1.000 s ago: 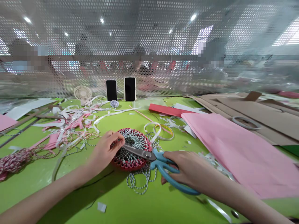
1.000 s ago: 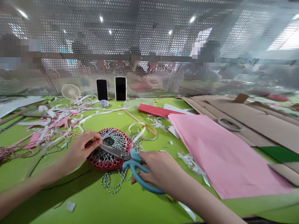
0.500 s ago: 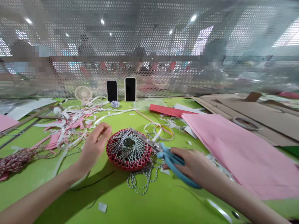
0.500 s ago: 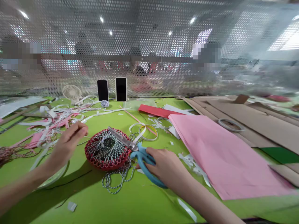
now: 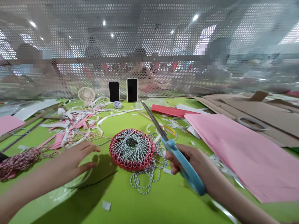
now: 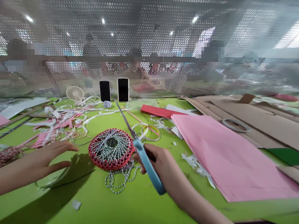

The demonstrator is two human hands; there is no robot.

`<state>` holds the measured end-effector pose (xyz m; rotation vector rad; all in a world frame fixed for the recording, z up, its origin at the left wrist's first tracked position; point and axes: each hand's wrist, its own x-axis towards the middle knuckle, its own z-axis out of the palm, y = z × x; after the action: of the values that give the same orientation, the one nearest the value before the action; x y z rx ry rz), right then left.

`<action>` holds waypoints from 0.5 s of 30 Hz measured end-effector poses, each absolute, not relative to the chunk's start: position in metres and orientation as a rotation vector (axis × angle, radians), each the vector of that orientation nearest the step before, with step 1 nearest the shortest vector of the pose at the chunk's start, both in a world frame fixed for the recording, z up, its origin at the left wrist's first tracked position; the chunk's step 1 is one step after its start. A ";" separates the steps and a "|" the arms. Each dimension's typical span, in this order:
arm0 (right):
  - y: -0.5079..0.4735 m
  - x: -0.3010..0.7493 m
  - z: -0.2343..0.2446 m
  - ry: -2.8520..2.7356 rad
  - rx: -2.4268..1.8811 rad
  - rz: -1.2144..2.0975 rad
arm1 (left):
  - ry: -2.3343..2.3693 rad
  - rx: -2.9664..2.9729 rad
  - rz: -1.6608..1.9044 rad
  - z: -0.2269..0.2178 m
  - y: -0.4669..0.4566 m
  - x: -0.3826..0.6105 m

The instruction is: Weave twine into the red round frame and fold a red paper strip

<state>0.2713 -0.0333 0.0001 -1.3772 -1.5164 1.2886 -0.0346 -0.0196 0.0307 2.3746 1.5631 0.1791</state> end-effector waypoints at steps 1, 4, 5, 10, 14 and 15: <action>-0.036 0.264 0.003 -1.534 -1.361 1.274 | 1.608 2.314 0.243 0.028 -0.023 -0.034; -0.044 0.234 0.013 -1.766 -1.312 1.131 | 1.453 2.092 0.565 0.022 -0.036 -0.018; -0.047 0.223 0.016 -1.880 -1.259 1.102 | 1.353 2.003 0.693 0.021 -0.041 -0.010; -0.049 0.175 0.016 -2.206 -0.972 0.923 | 1.424 1.619 1.084 0.020 -0.058 0.028; -0.055 0.163 0.013 -2.428 -0.850 0.439 | 1.497 1.337 1.295 0.027 -0.056 0.032; -0.058 0.164 0.015 -2.462 -0.797 0.333 | 1.504 1.252 1.351 0.030 -0.053 0.031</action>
<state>0.1639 -0.0581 0.0148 -0.7974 -2.4623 0.3331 0.0307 -0.0531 0.0296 1.2524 1.5037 1.3513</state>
